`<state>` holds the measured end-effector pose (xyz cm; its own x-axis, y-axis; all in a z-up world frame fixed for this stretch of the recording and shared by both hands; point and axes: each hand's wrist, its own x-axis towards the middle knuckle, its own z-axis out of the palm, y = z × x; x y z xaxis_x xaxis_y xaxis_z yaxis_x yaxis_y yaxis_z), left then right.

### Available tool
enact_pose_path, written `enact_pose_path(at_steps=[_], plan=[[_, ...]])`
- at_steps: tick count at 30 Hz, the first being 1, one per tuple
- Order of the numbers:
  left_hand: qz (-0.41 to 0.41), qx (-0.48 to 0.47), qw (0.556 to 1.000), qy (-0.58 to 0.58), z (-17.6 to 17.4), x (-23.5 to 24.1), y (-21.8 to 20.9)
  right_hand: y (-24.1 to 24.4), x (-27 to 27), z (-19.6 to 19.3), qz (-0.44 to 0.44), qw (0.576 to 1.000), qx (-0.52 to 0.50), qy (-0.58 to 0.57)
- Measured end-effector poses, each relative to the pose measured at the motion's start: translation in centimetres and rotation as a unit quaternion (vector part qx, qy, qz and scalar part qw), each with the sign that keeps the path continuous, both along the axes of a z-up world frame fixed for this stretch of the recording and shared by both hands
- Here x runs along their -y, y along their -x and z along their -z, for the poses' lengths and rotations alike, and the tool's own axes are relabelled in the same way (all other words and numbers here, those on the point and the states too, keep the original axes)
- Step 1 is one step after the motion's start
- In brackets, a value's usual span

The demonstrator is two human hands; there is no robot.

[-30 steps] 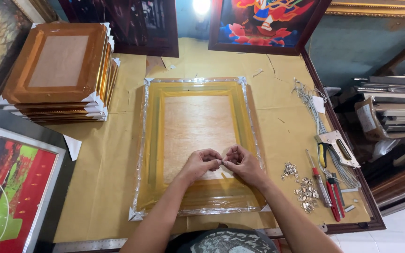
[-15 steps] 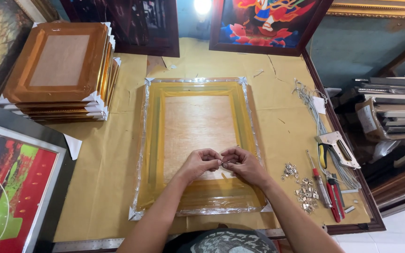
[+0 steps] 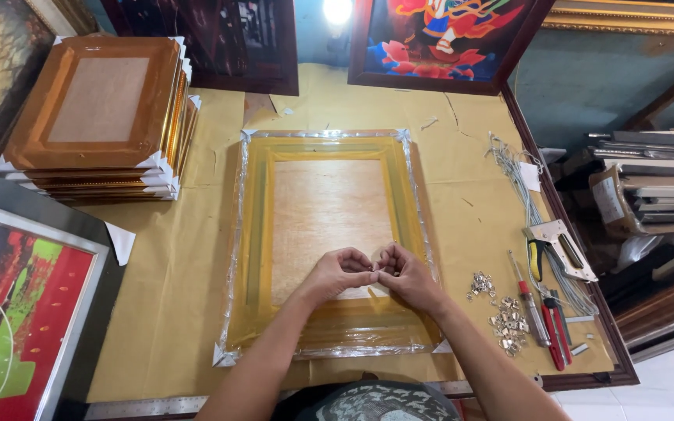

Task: The person places a wrapped picture frame on a workbench and then repeatedly picks up small metal hanging hardware pieces, assembling them by hand. The person handles the frame and hardware throughout the clip.

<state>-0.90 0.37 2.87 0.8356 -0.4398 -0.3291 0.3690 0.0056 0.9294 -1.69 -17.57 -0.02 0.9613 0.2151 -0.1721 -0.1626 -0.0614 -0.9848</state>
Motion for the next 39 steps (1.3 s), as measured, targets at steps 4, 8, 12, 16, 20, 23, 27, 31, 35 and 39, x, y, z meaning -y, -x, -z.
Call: enact_pose_path(at_steps=[4, 8, 12, 16, 20, 23, 27, 31, 35, 39], plan=[[-0.005, 0.016, 1.000, -0.015, 0.3, 0.2, 0.2, 0.1, 0.2, 0.1, 0.003, 1.000, 0.020, -0.005], [-0.011, 0.020, 0.999, -0.026, 0.4, 0.3, 0.4, 0.2, 0.2, 0.4, 0.011, 0.999, 0.034, 0.001], [-0.021, 0.027, 0.999, -0.026, 0.4, 0.5, 0.6, 0.4, 0.4, 0.2, 0.016, 0.999, 0.043, 0.003], [-0.019, 0.041, 0.998, -0.037, 0.4, 0.5, 0.7, 0.8, 0.0, -0.6, 0.025, 0.999, 0.045, -0.007], [-0.014, 0.070, 0.996, -0.059, 1.0, 0.6, 0.5, 0.8, 0.0, -0.9, 0.022, 0.999, 0.044, -0.011], [-0.016, 0.094, 0.992, -0.081, 2.3, 0.8, 0.2, 0.7, -0.1, -1.0, 0.022, 0.999, 0.048, -0.004], [-0.052, 0.138, 0.983, -0.110, 2.3, 1.0, 0.5, 0.6, -0.2, -0.9, 0.035, 0.997, 0.061, 0.008], [-0.070, 0.170, 0.976, -0.113, 2.6, 1.1, 0.7, 0.7, -0.4, -1.2, 0.045, 0.997, 0.066, 0.009], [-0.073, 0.202, 0.973, -0.080, 1.7, 0.9, 1.2, 0.8, -0.8, -1.9, 0.046, 0.996, 0.072, 0.031], [-0.078, 0.184, 0.979, -0.042, 2.1, 1.2, 1.2, 0.5, -0.3, -1.4, 0.037, 0.995, 0.062, 0.064]])
